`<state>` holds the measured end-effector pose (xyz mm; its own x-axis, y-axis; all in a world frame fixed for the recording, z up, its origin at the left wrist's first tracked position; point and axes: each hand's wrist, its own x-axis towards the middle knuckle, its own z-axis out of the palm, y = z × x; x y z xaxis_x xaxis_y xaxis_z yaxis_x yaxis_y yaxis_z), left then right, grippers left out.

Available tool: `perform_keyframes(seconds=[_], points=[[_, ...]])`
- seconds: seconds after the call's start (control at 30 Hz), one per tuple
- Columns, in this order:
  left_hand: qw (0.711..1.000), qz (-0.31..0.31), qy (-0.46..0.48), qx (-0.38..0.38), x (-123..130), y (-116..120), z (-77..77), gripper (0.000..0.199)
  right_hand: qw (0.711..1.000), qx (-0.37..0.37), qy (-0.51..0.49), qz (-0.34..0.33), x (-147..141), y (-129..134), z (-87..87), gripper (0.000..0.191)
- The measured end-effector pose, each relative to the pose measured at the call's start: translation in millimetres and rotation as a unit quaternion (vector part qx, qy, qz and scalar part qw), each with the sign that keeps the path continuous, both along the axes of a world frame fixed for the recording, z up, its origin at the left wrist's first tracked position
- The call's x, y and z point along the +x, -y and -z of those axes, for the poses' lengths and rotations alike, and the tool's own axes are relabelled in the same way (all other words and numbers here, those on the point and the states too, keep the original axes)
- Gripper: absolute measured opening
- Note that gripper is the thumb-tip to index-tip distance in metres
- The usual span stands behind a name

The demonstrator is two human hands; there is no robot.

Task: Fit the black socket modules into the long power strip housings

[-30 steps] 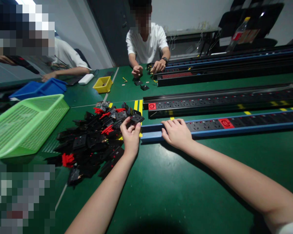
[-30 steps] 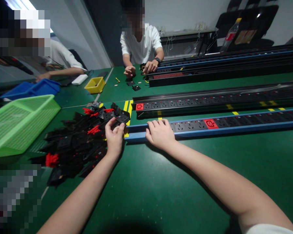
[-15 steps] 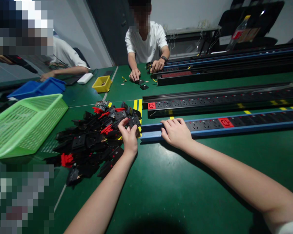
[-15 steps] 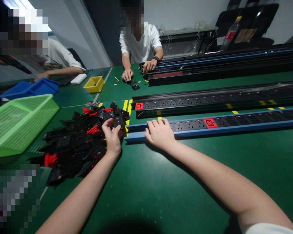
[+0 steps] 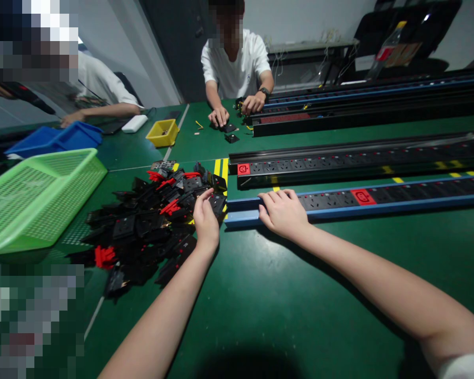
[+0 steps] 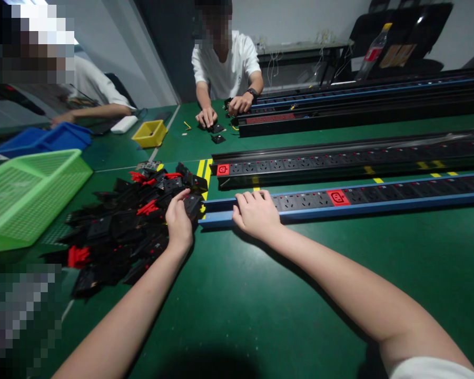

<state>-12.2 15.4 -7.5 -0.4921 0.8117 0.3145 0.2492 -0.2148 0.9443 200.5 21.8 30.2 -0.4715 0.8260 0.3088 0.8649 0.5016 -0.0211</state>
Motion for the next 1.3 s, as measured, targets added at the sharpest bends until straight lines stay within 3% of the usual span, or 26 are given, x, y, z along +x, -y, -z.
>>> perform_keyframes(seconds=[0.2,0.5,1.03,1.3], points=[[0.997,-0.064,-0.035,-0.017,1.3,6.6,-7.0,0.030,1.000,-0.001,-0.001,-0.003,0.3,-0.4,0.0,0.043],[0.999,-0.014,-0.014,-0.038,-1.0,3.8,-1.3,0.032,1.000,0.002,-0.001,-0.006,0.8,-0.5,0.8,0.043],[0.991,-0.025,-0.113,-0.063,0.1,15.7,-7.0,0.028,1.000,0.006,0.002,-0.007,0.8,-0.8,0.9,0.043],[0.985,-0.026,-0.149,-0.080,3.2,17.4,-2.4,0.027,1.000,0.006,0.002,-0.007,0.2,-0.4,0.7,0.044]])
